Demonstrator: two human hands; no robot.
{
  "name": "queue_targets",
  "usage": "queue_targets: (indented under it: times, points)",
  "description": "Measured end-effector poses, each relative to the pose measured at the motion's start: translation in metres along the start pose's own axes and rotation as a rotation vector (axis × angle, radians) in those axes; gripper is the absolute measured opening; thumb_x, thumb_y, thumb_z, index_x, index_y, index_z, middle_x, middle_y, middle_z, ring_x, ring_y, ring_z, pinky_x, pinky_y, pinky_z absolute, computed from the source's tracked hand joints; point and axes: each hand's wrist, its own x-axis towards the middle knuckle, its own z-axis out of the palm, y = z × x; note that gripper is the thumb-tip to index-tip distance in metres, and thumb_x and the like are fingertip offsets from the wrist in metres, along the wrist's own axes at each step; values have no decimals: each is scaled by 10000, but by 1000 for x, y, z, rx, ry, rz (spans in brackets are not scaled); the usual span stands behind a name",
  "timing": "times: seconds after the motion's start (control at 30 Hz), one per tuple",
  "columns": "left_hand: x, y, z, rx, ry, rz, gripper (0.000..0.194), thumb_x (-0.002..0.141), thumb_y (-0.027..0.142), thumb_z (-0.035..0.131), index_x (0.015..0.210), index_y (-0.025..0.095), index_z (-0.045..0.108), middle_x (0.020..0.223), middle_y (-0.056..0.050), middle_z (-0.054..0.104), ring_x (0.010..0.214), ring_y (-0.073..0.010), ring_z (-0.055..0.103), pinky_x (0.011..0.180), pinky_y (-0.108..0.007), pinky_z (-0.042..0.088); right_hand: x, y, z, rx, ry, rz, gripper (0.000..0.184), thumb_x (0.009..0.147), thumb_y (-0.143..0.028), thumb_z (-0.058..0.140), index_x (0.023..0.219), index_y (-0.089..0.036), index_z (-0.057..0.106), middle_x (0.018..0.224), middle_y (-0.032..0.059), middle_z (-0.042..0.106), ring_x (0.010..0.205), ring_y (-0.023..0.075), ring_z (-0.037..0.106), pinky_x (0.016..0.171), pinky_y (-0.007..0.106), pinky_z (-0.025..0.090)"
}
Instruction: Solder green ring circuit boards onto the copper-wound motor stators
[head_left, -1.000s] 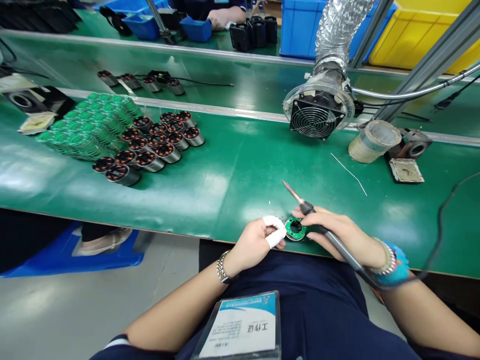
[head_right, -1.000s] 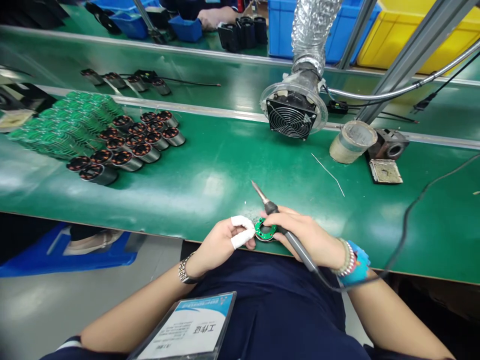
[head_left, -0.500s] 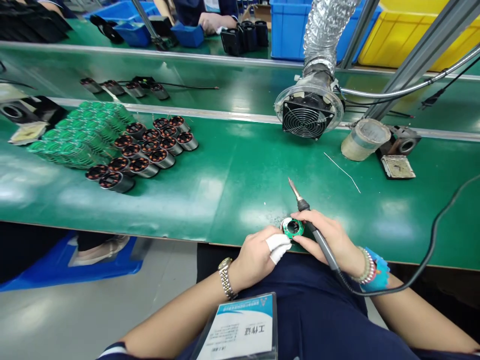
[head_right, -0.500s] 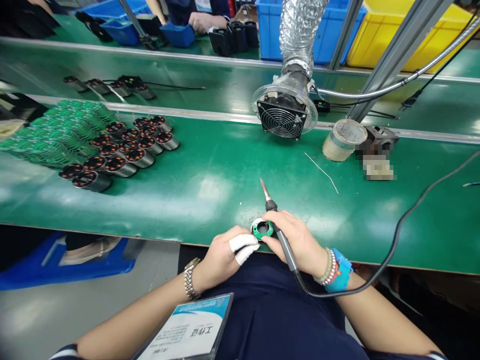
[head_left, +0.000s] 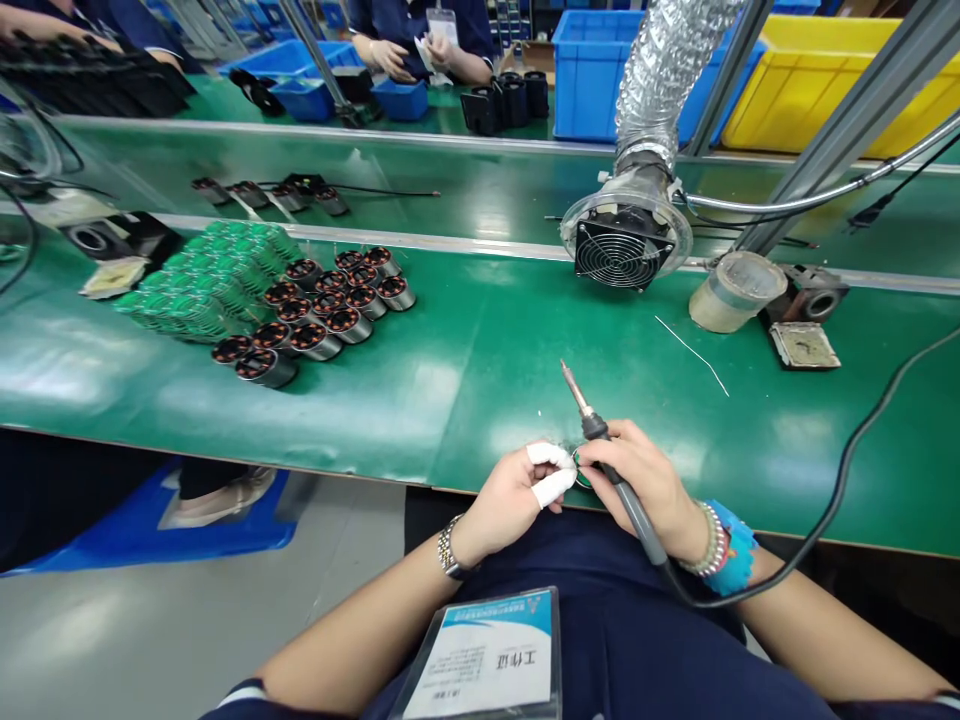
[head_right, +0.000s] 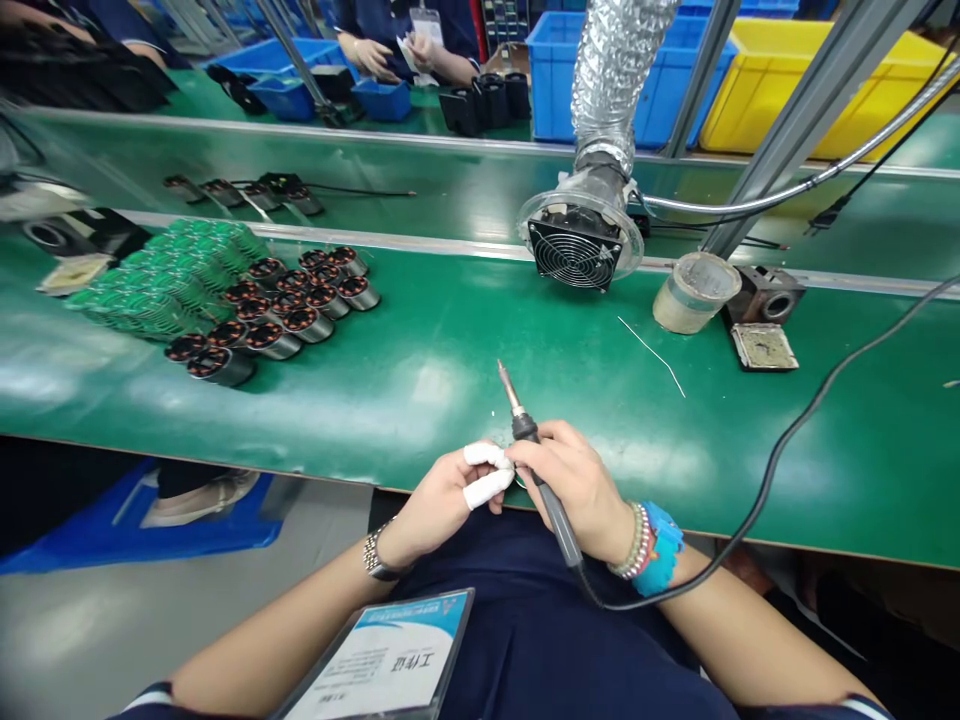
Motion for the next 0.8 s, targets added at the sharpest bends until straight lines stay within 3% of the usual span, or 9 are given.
queue_targets:
  times: [0.23,0.43,0.63,0.8]
  points:
    - [-3,-6,0,17,15,26,181,768,311,597,815,144,545,666,8,557,575,-97,541,579,-236,466,-2,-15,3,10,16,96,226,795,-76,471,990,-172,533,773,51,575,756,183,505,670,337,477]
    - [-2,-6,-1,43,38,-33,200,770,332,591,775,138,544,590,7,579,532,-101,554,576,-244,471,-8,-22,-23,48,122,144,210,765,-44,542,921,-181,573,760,40,592,739,167,536,658,306,474]
    - [0,-8,1,66,63,-23,158,771,296,582,769,141,550,587,12,574,524,-96,555,552,-228,471,-19,-26,-48,88,50,29,380,765,-84,567,1131,-185,551,701,36,597,642,155,532,583,308,472]
    - [0,-9,3,70,79,-17,139,763,282,587,762,145,561,593,12,569,518,-97,556,534,-224,469,-25,-28,-54,127,12,79,318,736,-70,538,1024,-177,620,615,22,559,570,148,518,550,310,467]
